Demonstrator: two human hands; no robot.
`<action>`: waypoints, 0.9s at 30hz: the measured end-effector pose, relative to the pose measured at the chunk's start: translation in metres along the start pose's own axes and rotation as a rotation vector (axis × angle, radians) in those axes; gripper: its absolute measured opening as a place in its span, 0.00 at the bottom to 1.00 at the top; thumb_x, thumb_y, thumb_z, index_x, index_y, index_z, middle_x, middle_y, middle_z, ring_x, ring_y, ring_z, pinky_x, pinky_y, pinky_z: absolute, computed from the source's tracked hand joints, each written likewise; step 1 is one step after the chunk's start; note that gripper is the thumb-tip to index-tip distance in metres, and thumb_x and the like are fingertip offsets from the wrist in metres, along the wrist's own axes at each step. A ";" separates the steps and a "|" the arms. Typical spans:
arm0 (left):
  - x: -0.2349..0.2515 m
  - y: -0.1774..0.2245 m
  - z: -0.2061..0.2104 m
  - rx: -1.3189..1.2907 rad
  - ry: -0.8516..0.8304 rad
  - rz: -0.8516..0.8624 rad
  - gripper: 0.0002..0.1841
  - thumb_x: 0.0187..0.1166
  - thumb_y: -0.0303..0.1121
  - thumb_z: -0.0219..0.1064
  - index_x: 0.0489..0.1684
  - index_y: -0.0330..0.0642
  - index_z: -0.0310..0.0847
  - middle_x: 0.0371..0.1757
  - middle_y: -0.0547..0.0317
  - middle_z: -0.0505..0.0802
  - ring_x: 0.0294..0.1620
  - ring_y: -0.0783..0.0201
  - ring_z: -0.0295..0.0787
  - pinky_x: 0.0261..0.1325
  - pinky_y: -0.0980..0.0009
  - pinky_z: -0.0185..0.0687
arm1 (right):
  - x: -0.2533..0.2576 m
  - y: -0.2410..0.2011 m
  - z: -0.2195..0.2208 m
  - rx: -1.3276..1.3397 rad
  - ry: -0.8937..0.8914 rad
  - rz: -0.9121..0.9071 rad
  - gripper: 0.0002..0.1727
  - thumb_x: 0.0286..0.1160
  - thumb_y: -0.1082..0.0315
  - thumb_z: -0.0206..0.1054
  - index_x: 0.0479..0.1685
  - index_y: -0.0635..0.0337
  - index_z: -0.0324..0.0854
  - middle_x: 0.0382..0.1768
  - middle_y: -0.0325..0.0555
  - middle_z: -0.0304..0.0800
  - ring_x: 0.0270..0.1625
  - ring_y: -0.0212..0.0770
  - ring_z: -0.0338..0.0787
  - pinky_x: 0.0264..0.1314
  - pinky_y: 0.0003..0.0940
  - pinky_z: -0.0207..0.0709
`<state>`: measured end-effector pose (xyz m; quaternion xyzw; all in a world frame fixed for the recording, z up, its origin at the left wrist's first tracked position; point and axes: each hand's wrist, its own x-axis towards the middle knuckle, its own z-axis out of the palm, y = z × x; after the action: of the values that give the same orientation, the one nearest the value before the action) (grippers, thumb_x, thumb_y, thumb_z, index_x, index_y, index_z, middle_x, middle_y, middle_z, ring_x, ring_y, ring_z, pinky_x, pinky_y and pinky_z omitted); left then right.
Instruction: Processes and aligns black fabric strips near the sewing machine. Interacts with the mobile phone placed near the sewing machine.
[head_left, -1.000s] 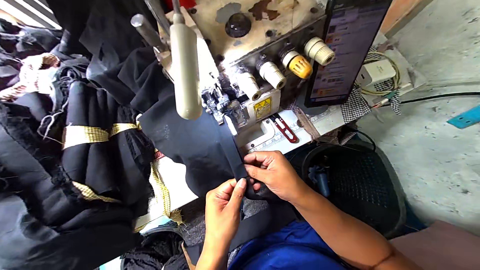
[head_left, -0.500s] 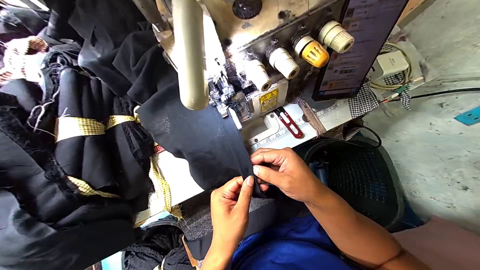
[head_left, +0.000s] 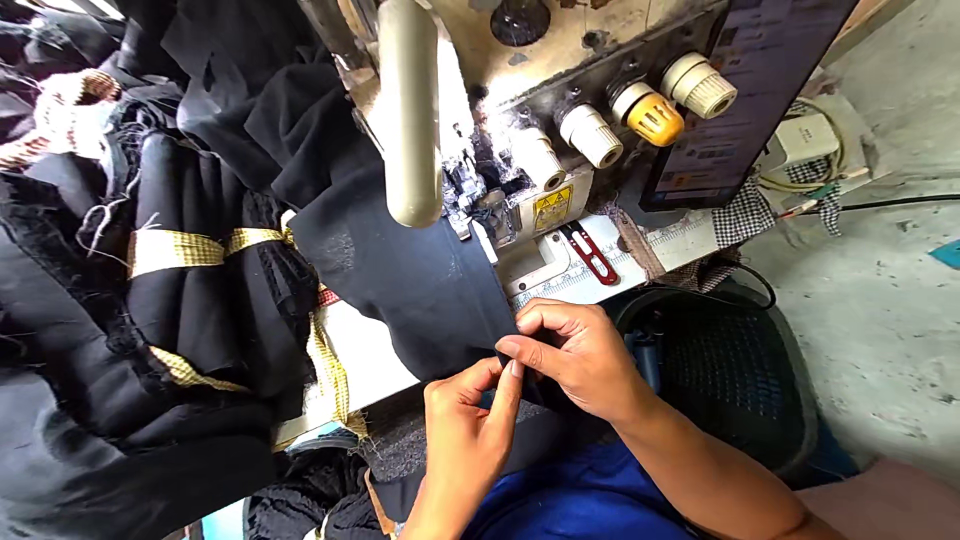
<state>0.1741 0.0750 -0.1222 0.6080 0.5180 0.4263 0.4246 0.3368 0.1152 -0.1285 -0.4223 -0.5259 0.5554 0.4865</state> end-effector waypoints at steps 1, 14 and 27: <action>0.001 0.007 -0.007 0.150 -0.004 0.047 0.12 0.82 0.34 0.67 0.32 0.40 0.93 0.29 0.68 0.95 0.30 0.82 0.90 0.35 0.82 0.87 | 0.000 -0.001 0.000 -0.026 0.021 -0.015 0.11 0.76 0.64 0.75 0.31 0.63 0.90 0.33 0.39 0.91 0.38 0.27 0.89 0.42 0.21 0.85; 0.071 -0.001 -0.037 0.646 0.205 0.426 0.12 0.80 0.36 0.70 0.54 0.43 0.93 0.65 0.56 0.94 0.77 0.55 0.84 0.87 0.45 0.68 | 0.031 0.004 0.009 -0.022 0.067 -0.006 0.07 0.76 0.68 0.73 0.31 0.62 0.88 0.29 0.41 0.91 0.33 0.29 0.89 0.39 0.24 0.85; 0.077 0.000 -0.043 0.754 0.226 0.491 0.11 0.81 0.35 0.69 0.52 0.41 0.94 0.64 0.51 0.94 0.74 0.51 0.85 0.82 0.49 0.73 | 0.036 0.014 0.014 -0.120 0.126 -0.049 0.07 0.74 0.67 0.76 0.36 0.63 0.89 0.35 0.42 0.92 0.39 0.30 0.91 0.46 0.25 0.88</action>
<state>0.1405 0.1547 -0.1038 0.7743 0.5206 0.3599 0.0013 0.3159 0.1485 -0.1393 -0.4716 -0.5369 0.4832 0.5059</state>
